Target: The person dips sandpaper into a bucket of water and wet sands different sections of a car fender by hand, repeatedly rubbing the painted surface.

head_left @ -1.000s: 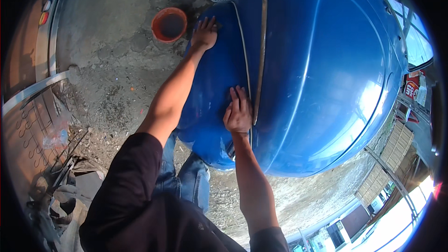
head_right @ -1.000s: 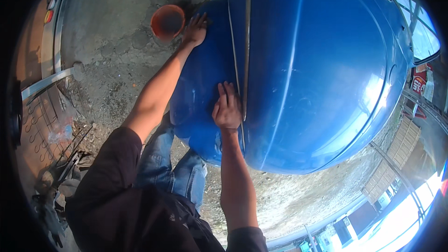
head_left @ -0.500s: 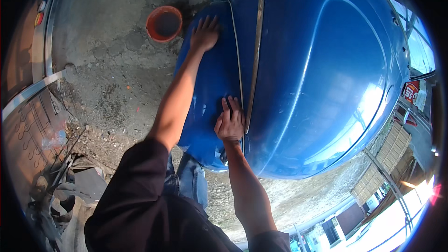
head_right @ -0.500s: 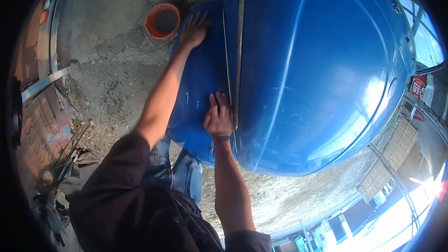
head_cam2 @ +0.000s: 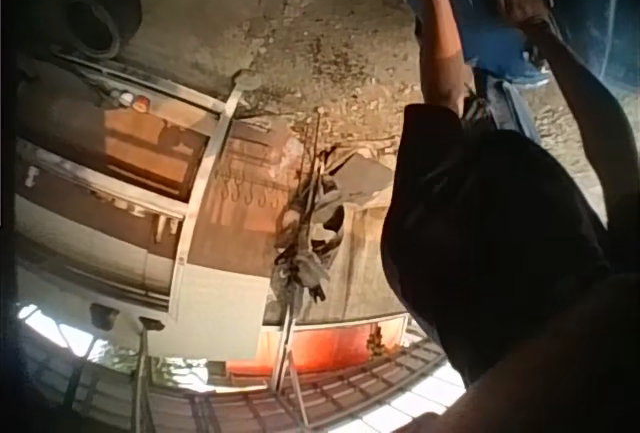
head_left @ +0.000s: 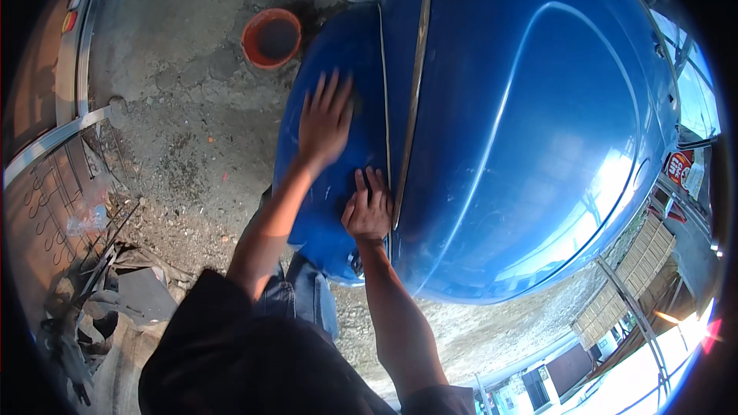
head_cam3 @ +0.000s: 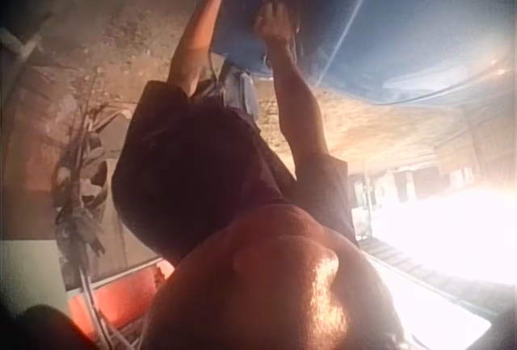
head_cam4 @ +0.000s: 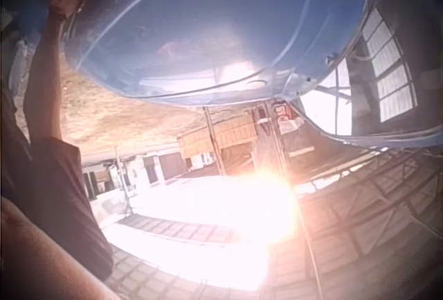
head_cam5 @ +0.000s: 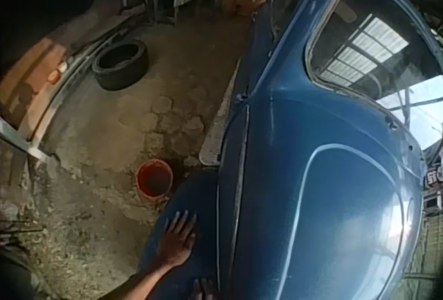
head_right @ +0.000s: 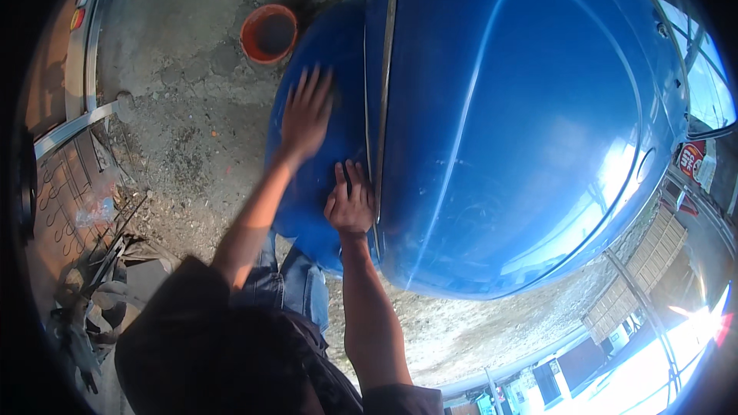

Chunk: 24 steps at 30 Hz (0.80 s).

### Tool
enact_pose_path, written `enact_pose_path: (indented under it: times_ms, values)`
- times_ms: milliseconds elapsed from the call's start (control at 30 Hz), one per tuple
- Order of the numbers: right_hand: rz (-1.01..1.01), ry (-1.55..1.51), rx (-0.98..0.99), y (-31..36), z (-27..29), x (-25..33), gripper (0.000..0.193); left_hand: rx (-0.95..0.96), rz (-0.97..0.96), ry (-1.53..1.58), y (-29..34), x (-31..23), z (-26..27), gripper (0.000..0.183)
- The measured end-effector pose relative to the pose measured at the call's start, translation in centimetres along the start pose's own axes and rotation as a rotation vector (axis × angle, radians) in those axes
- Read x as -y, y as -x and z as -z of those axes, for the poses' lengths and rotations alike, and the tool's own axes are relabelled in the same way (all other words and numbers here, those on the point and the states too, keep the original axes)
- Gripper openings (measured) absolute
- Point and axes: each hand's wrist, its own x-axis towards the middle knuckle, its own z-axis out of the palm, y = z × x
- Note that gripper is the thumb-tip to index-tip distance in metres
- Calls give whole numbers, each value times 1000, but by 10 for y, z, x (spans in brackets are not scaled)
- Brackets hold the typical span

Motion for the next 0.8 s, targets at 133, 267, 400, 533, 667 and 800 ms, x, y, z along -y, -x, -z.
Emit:
enact_pose_path:
  times_ms: [133,267,400,533,667,800]
  values:
    - [58,-162,-19,-18,-11,65,51,462,72,-336,-228,183,-21,55]
    - [-18,-60,33,6,-10,14,51,308,143,-34,-177,78,-63,52]
    - [31,-48,-7,3,0,10,50,-17,-35,-68,-16,75,-25,55]
    - [80,-41,-79,-1,-9,18,49,-66,439,253,135,48,4,62]
    - [86,-35,-36,-7,-1,20,48,-91,302,408,47,115,-19,58]
    - [87,-8,-48,-6,-6,16,48,290,585,519,-145,160,-47,61]
